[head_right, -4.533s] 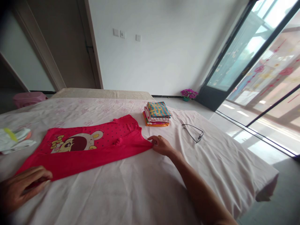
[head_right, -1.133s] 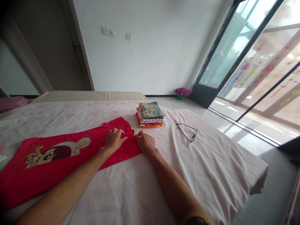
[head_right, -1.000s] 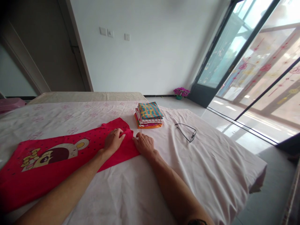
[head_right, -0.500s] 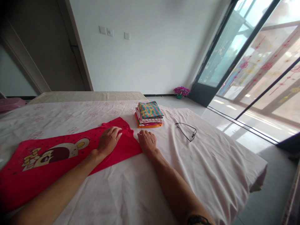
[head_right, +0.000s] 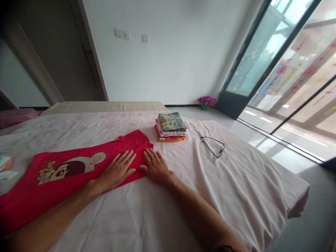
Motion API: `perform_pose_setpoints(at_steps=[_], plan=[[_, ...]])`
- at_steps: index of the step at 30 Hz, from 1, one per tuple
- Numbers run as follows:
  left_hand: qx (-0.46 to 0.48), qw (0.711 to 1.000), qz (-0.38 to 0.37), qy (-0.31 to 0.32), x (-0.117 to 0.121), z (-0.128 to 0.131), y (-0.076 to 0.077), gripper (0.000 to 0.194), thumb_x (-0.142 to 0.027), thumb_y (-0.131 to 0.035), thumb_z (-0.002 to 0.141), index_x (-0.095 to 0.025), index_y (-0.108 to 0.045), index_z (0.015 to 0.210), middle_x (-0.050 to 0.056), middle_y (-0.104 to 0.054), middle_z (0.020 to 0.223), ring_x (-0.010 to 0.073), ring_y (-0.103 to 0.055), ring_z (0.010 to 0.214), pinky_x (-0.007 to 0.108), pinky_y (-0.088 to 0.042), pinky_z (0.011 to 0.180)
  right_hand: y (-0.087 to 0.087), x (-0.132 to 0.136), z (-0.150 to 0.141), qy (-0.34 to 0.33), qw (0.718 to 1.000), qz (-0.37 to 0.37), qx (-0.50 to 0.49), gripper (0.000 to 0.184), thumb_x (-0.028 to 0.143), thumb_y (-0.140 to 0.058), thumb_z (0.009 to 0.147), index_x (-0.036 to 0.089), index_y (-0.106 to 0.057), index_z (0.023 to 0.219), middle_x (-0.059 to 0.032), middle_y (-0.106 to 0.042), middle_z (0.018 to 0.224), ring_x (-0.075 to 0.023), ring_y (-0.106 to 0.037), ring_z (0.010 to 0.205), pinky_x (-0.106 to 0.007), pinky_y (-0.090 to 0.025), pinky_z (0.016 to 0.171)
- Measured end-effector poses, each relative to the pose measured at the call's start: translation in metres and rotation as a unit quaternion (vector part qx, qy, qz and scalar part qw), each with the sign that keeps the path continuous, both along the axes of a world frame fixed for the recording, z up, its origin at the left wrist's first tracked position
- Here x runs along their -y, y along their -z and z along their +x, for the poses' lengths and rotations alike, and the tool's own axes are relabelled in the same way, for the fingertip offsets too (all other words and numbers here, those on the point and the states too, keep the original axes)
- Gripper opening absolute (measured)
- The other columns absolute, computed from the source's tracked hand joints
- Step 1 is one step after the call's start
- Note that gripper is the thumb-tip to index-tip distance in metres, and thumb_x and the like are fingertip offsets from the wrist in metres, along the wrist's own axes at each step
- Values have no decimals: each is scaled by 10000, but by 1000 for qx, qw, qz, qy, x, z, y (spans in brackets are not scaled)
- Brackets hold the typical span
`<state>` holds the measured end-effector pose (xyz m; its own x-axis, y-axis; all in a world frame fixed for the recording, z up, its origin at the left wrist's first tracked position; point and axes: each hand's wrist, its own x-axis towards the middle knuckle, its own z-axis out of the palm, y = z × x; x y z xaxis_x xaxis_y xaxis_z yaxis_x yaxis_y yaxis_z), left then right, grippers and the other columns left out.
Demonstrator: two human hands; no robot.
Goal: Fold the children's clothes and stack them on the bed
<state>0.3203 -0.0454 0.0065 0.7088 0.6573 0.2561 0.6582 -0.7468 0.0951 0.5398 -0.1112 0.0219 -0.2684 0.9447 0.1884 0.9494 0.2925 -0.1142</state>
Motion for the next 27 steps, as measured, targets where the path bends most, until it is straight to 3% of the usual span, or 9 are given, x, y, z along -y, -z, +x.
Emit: perform_pose_setpoints(at_steps=[6, 12, 16, 19, 21, 24, 27], plan=[[-6, 998, -12, -59, 7, -56, -16, 631, -527, -351, 973, -218, -332, 1523, 122, -324, 1589, 256, -255, 1483, 482, -216, 1202, 4, -9, 13, -1, 999, 2, 41, 617, 464, -308, 1025, 150, -265, 1554, -116, -236, 1601, -251, -226, 1482, -476, -173, 1210], [-39, 981, 2, -188, 7, -167, -12, 594, -501, -350, 975, -203, -406, 1485, 138, -338, 1579, 287, -283, 1469, 510, -232, 1180, 20, -16, 16, -9, 997, 33, 63, 613, 474, -258, 1022, 194, -230, 1566, -90, -259, 1599, -235, -243, 1477, -481, -199, 1201], [-46, 968, 6, -248, 3, -235, -4, 588, -497, -348, 971, -224, -396, 1490, 137, -328, 1585, 288, -282, 1469, 512, -272, 1158, 21, -14, 16, -8, 997, 43, 69, 602, 468, -257, 1019, 223, -226, 1568, -83, -269, 1599, -231, -246, 1476, -484, -214, 1194], [-46, 952, 30, -301, -3, -265, 1, 564, -470, -367, 961, -225, -435, 1465, 154, -400, 1543, 311, -382, 1412, 539, -323, 1117, 8, -15, 18, -9, 997, 12, 70, 588, 465, -300, 1008, 221, -304, 1544, -84, -293, 1593, -243, -277, 1465, -480, -244, 1180], [-42, 943, 54, -325, -11, -274, 1, 532, -455, -378, 951, -204, -520, 1397, 164, -460, 1498, 324, -441, 1363, 541, -338, 1105, -10, -24, 20, -13, 998, -28, 60, 538, 454, -354, 994, 240, -428, 1482, -88, -396, 1546, -250, -385, 1410, -447, -321, 1137], [-3, 951, 78, -298, -31, -276, -7, 475, -411, -357, 951, -185, -612, 1283, 136, -527, 1445, 282, -502, 1312, 476, -342, 1129, -41, -53, 18, 22, 996, -81, 34, 390, 395, -408, 982, 283, -638, 1276, -80, -652, 1298, -237, -619, 1163, -353, -461, 964], [38, 961, 75, -263, -62, -272, -19, 427, -346, -354, 934, -212, -652, 1208, 85, -587, 1392, 238, -560, 1250, 428, -347, 1141, -63, -100, 3, 67, 995, -75, 13, 319, 329, -457, 962, 287, -691, 1174, -59, -713, 1164, -235, -658, 1069, -297, -475, 855]])
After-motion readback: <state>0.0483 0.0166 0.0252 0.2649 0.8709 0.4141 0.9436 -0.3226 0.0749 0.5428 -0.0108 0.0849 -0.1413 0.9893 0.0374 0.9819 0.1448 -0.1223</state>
